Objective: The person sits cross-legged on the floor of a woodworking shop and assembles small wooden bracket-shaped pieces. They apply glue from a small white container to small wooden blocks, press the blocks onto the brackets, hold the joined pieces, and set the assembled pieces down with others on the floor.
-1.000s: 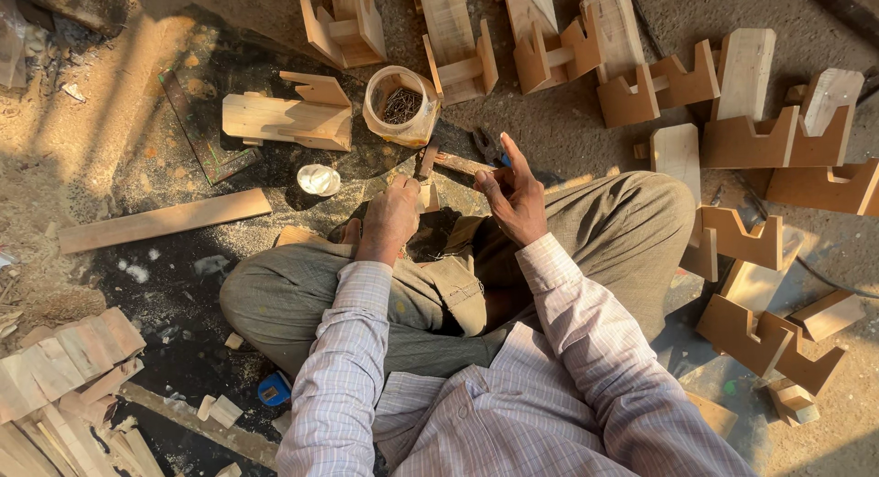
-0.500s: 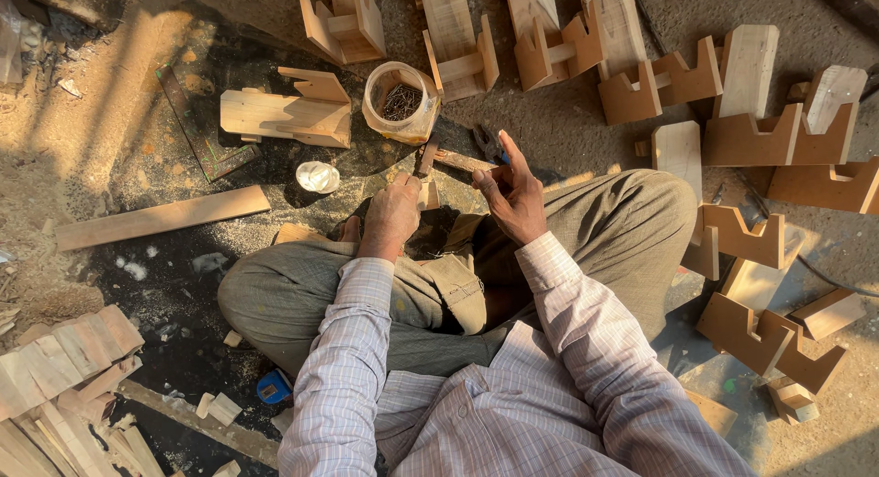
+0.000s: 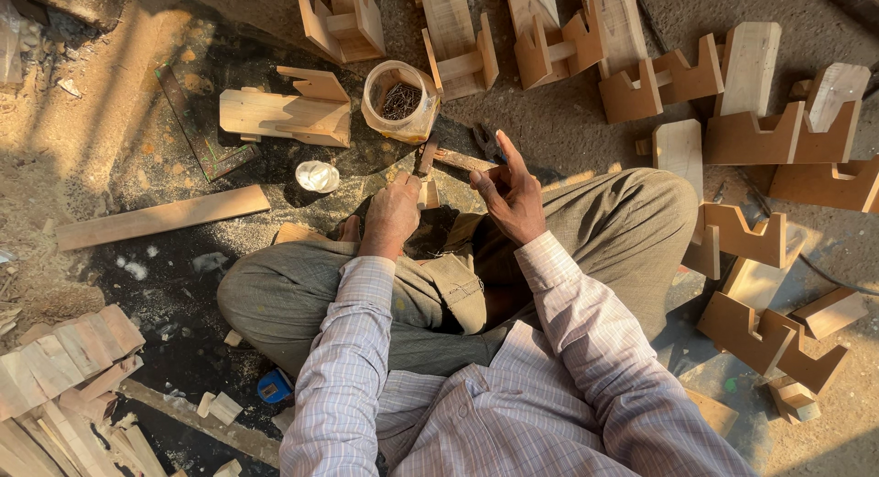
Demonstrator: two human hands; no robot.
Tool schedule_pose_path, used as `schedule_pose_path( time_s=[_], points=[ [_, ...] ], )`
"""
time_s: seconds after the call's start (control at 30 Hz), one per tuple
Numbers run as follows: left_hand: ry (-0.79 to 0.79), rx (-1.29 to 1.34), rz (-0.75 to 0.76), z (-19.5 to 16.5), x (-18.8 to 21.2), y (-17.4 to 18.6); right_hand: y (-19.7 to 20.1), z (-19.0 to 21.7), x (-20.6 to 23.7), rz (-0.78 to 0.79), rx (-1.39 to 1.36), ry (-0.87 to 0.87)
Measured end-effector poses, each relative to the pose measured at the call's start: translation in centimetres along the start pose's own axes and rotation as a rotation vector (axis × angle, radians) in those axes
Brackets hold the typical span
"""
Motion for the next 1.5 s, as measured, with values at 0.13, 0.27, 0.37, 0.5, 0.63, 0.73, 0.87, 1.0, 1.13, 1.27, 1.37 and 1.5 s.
schedule_pose_path(
  time_s=[0.13, 0.27, 0.37, 0.5, 0.63, 0.73, 0.87, 1.0, 1.13, 1.27, 1.37, 1.5],
  points=[
    [-0.008, 0.025, -0.019, -0.3, 0.1, 0.7, 0.0, 0.1, 0.0, -0.004, -0.027, 0.004],
    [-0.030, -0.036, -0.035, -0.5, 0.0, 0.6, 0.0, -0.3, 0.0, -0.003, -0.001, -0.027],
    [-0.073, -0.113, -0.072, -0.6, -0.1, 0.3, 0.0, -0.1, 0.0, 0.000, -0.018, 0.013],
    [-0.104, -0.168, -0.092, -0.7, -0.3, -0.3, 0.1, -0.2, 0.0, -0.009, -0.013, 0.015],
    [-0.110, -0.183, -0.128, -0.6, -0.4, -0.6, 0.0, -0.2, 0.0, -0.004, 0.012, 0.005],
    [-0.131, -0.198, -0.144, -0.7, -0.4, -0.8, 0.0, -0.2, 0.0, -0.004, 0.025, -0.001],
    [-0.137, -0.200, -0.150, -0.7, -0.4, -1.0, 0.0, -0.1, 0.0, 0.000, 0.017, -0.001],
    [-0.144, -0.164, -0.181, -0.6, -0.4, -0.8, 0.0, -0.2, 0.0, 0.001, 0.014, 0.002],
    [-0.138, -0.170, -0.162, -0.5, -0.6, -1.1, 0.0, -0.1, 0.0, 0.001, 0.031, 0.021],
    [-0.141, -0.160, -0.171, -0.4, -0.7, -1.2, 0.0, -0.4, 0.0, 0.016, 0.050, 0.008],
    [-0.144, -0.165, -0.184, -0.6, -0.6, -0.9, -0.1, -0.3, 0.0, 0.017, 0.040, 0.026],
    [-0.137, -0.214, -0.109, -1.1, -0.4, -0.6, 0.0, -0.4, 0.0, 0.012, 0.053, 0.023]
  ],
)
Point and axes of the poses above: each hand's wrist, its own x-axis away from the middle knuckle, its own y-axis out of the back of the hand, z = x × y, the point moved 7 cm from there along -x, towards the middle knuckle, and after that the axes turned 5 degrees about -z, right-handed, at the moved point
